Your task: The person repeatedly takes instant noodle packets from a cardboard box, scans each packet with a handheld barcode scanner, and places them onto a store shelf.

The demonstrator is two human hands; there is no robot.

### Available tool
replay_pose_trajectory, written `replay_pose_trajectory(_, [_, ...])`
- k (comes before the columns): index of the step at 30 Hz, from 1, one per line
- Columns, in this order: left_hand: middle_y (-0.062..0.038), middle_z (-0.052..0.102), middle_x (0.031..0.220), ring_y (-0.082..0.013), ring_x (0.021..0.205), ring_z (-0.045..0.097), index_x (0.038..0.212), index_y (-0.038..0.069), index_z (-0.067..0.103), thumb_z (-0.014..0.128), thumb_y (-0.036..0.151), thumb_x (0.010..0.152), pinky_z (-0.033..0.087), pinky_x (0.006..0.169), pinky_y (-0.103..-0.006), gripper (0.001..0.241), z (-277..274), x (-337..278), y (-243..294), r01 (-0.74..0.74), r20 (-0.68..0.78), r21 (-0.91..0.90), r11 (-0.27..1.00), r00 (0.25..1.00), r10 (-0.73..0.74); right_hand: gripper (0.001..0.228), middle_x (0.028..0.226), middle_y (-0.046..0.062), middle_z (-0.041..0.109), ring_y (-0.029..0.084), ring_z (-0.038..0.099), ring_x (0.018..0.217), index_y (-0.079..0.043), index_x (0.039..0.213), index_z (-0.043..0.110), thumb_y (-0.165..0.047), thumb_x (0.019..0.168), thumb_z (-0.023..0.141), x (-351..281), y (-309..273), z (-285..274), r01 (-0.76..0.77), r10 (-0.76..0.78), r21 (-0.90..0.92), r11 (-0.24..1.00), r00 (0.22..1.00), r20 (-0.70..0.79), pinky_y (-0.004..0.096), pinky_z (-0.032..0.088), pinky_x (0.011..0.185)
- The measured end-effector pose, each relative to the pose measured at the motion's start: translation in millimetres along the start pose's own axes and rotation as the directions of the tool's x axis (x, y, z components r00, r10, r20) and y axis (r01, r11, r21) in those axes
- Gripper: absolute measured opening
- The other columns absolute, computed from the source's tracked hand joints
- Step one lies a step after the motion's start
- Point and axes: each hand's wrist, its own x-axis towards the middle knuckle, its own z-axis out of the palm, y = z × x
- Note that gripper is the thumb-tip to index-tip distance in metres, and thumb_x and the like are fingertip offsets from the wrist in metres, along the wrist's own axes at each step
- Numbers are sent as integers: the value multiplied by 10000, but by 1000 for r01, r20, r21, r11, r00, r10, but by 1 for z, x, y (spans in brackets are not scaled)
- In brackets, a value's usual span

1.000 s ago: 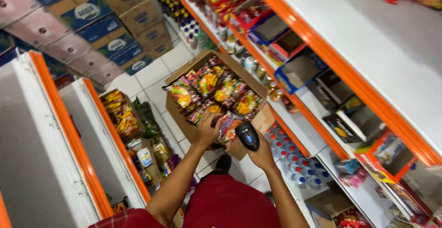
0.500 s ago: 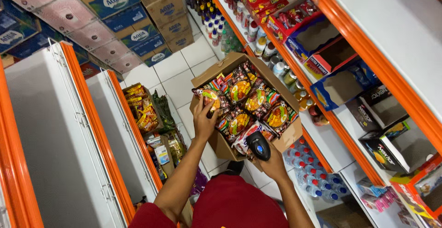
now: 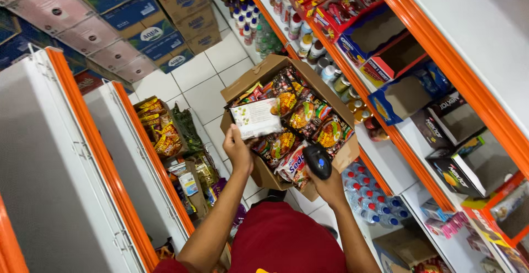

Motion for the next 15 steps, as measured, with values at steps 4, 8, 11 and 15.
replay_pose_trajectory(4, [-66, 726, 954, -150, 767, 696, 1167, 35, 651, 518, 434, 1052, 588, 612, -306, 436, 23, -23, -8, 411, 170, -166, 896, 907, -385, 395, 1072, 111, 754, 193, 706, 917, -31, 1232, 678, -193, 886, 778, 4, -17, -2, -133, 164, 480, 867, 986, -22, 348, 567, 823])
replay_pose_trajectory(8, [-82, 732, 978, -156, 769, 702, 1173, 43, 648, 511, 485, 1051, 586, 608, -312, 478, 48, -55, -5, 588, 348, -93, 803, 775, -528, 514, 1247, 86, 656, 167, 637, 1135, -24, 1376, 597, -9, 894, 775, -4, -29, -11, 119, 35, 703, 701, 979, -201, 333, 509, 1023])
replay_pose_trajectory(11, [-86, 765, 984, -163, 802, 753, 1178, 43, 664, 426, 547, 992, 630, 632, -331, 587, 62, -71, 11, 606, 425, -70, 792, 737, -526, 552, 1259, 58, 661, 165, 630, 1147, -36, 1355, 604, 21, 838, 790, -14, -30, -22, 112, 103, 724, 681, 964, -245, 330, 502, 1029])
replay_pose_trajectory(15, [-68, 722, 1122, -148, 959, 724, 1266, 31, 606, 659, 265, 969, 638, 811, -339, 382, 69, -73, 27, 466, 573, -4, 885, 727, -379, 547, 1223, 53, 657, 177, 632, 1134, -27, 1337, 604, 47, 830, 796, -23, -31, -42, 151, 79, 725, 672, 959, -273, 339, 517, 1015])
